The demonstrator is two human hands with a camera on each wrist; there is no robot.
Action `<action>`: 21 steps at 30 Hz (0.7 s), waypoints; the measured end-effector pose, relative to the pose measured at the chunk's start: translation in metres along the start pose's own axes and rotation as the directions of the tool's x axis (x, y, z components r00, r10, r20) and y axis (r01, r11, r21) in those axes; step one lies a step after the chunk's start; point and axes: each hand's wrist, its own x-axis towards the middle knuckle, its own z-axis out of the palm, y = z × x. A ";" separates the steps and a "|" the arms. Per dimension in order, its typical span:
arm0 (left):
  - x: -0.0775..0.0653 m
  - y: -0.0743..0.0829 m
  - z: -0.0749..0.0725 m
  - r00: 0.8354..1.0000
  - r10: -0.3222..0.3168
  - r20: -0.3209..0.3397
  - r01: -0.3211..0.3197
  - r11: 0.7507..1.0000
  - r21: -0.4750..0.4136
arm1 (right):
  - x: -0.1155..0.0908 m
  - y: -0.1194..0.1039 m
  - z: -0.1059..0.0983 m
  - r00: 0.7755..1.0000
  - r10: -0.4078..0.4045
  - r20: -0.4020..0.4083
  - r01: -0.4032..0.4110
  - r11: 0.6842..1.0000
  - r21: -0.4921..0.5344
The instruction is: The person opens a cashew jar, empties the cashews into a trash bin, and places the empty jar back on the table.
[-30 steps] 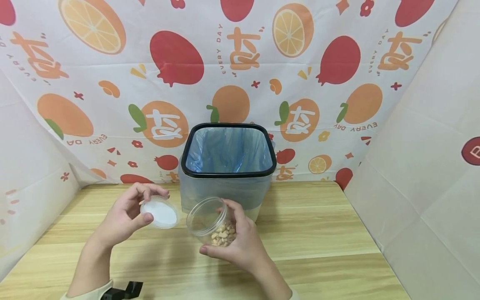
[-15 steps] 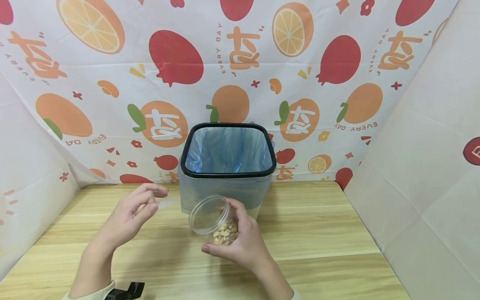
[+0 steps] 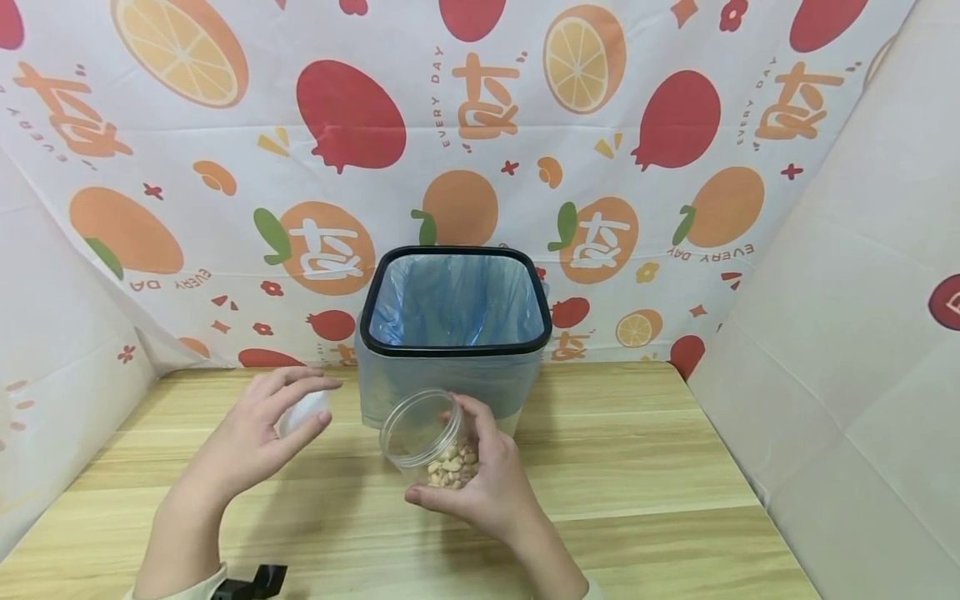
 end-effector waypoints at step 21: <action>-0.011 -0.050 0.029 0.911 -0.197 0.362 0.182 0.980 0.077 | -0.001 0.001 -0.002 1.000 -0.018 -0.006 0.018 1.000 0.011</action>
